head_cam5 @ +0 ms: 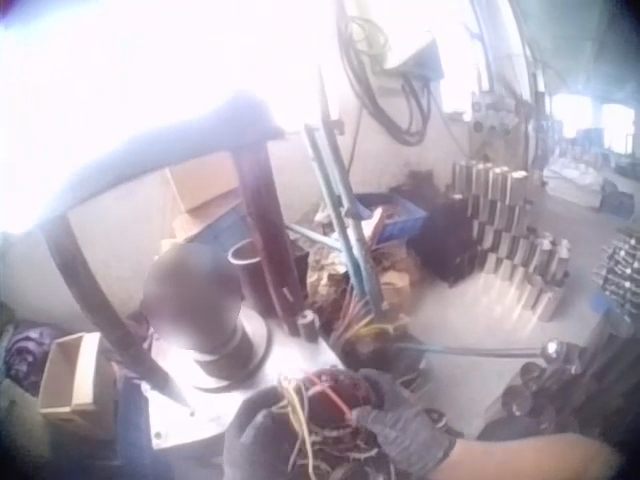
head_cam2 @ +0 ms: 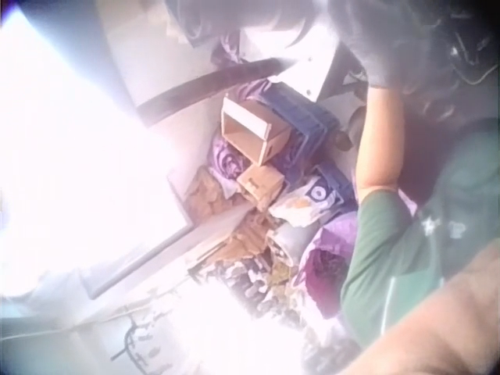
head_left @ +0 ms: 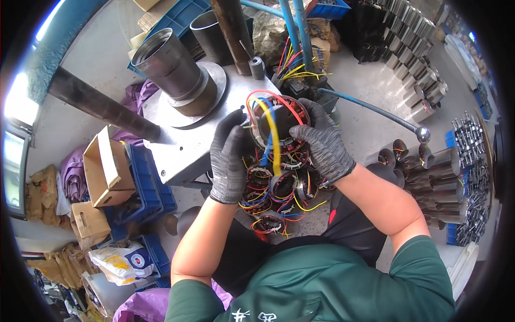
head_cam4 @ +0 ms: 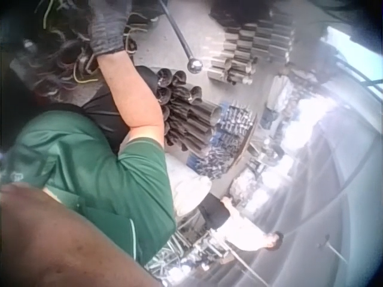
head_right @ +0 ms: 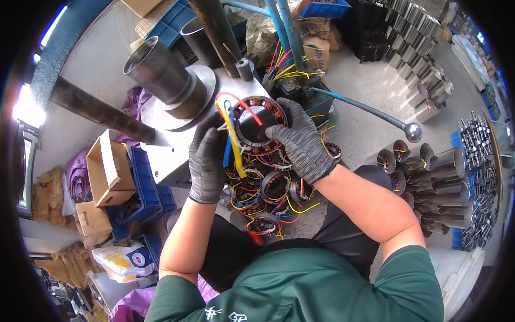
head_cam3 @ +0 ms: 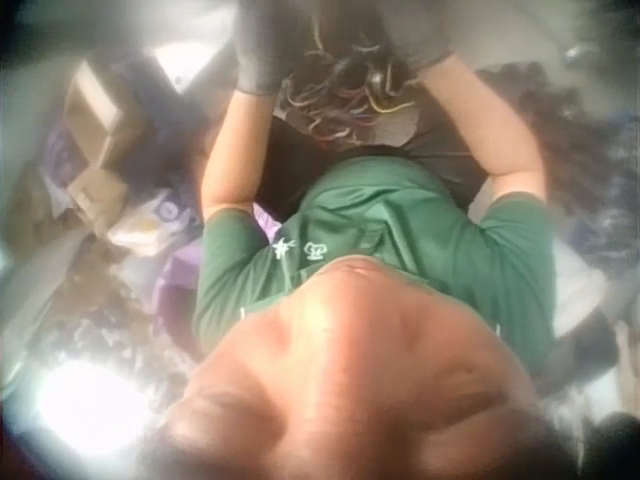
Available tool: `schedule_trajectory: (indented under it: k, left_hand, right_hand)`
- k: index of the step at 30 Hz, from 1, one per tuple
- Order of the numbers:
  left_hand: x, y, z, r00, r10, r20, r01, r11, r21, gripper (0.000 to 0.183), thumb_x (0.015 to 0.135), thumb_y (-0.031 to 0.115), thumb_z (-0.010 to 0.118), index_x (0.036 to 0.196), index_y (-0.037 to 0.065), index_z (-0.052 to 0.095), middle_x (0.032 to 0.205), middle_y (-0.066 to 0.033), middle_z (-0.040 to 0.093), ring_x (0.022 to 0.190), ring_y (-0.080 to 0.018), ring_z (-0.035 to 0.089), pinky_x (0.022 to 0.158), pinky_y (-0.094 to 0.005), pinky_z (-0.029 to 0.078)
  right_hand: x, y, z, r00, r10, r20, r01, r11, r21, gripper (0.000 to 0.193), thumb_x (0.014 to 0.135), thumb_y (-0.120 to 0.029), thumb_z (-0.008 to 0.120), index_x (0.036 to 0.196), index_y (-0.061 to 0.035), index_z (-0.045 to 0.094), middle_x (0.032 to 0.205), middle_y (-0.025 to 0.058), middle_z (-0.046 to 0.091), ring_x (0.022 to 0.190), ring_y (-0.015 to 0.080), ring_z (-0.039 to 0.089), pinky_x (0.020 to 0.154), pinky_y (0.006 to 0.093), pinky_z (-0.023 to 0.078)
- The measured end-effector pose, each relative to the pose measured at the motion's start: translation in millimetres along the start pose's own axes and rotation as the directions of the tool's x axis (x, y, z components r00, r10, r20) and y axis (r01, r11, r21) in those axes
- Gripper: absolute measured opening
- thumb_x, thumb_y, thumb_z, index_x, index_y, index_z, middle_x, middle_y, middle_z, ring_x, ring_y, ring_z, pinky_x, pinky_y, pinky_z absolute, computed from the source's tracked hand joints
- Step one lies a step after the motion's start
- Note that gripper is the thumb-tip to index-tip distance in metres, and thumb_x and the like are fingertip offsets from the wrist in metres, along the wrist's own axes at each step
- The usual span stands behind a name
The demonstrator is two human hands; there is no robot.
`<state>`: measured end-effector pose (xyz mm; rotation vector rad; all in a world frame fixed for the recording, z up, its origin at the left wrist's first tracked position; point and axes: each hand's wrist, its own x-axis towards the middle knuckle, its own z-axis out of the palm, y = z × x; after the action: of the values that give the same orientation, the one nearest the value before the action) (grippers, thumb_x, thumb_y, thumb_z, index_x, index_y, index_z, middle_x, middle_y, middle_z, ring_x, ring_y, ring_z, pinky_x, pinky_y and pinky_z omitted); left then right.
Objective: The person assembles electrical stator cores by organizing a bundle of colored wires, inserting the wire bundle into a metal stator housing, and then using a hydraulic press to seat the component inside a larger metal cylinder before placing the finished part on the floor.
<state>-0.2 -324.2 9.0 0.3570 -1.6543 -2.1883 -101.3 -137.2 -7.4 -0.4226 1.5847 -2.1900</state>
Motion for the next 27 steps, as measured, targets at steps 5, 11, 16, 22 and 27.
schedule_trajectory:
  k: [5, 11, 16, 22, 27]
  left_hand:
    - [-9, -10, 16, 0.987, 0.081, 0.137, -0.074, 0.996, -0.054, 0.065, 0.096, 0.022, 0.069, 0.153, 0.003, 0.045, 0.136, -0.0131, 0.063, 0.122, -0.0222, 0.062, 0.108, -0.0374, 0.049]
    - [-1, -9, 11, 0.995, 0.039, 0.095, -0.037, 0.999, -0.018, 0.070, 0.091, 0.014, 0.078, 0.152, 0.002, 0.045, 0.132, -0.0120, 0.064, 0.120, -0.0190, 0.063, 0.103, -0.0335, 0.052]
    - [2, -9, 10, 0.999, 0.007, 0.047, -0.004, 0.999, -0.045, 0.069, 0.087, -0.011, 0.059, 0.153, -0.001, 0.043, 0.134, -0.0126, 0.063, 0.121, -0.0193, 0.062, 0.108, -0.0345, 0.049]
    - [0, -6, 4, 0.999, -0.025, 0.042, 0.028, 0.997, -0.068, 0.064, 0.090, -0.009, 0.056, 0.152, -0.001, 0.045, 0.134, -0.0132, 0.062, 0.118, -0.0177, 0.061, 0.105, -0.0329, 0.050]
    - [-1, -10, 0, 0.999, -0.004, 0.043, 0.008, 0.997, -0.077, 0.063, 0.089, -0.005, 0.057, 0.151, -0.001, 0.046, 0.137, -0.0147, 0.060, 0.121, -0.0200, 0.060, 0.108, -0.0341, 0.048]
  right_hand:
    - [6, -1, -2, 0.998, -0.039, -0.049, 0.043, 0.995, 0.085, 0.071, 0.084, -0.002, 0.078, 0.147, 0.0037, 0.046, 0.134, 0.0121, 0.061, 0.121, 0.0194, 0.060, 0.107, 0.0316, 0.048]
    - [9, -11, 0, 0.999, 0.016, 0.047, -0.026, 0.973, 0.231, 0.057, 0.095, -0.015, 0.070, 0.145, 0.0026, 0.049, 0.136, 0.0126, 0.061, 0.127, 0.0192, 0.057, 0.113, 0.0352, 0.044]
    - [10, -14, -4, 0.985, 0.064, 0.158, -0.120, 0.917, 0.379, 0.043, 0.103, -0.015, 0.060, 0.144, -0.0027, 0.053, 0.136, 0.0104, 0.061, 0.127, 0.0200, 0.059, 0.111, 0.0368, 0.049]
    - [11, -20, -9, 0.991, 0.027, 0.131, -0.023, 0.999, -0.035, 0.056, 0.106, -0.028, 0.054, 0.154, -0.0014, 0.044, 0.146, 0.0124, 0.057, 0.134, 0.0225, 0.057, 0.115, 0.0394, 0.046]
    - [9, -31, -1, 0.983, 0.097, 0.154, -0.113, 0.989, 0.100, 0.055, 0.105, -0.030, 0.054, 0.153, -0.0047, 0.047, 0.143, 0.0125, 0.060, 0.129, 0.0225, 0.061, 0.108, 0.0393, 0.053]
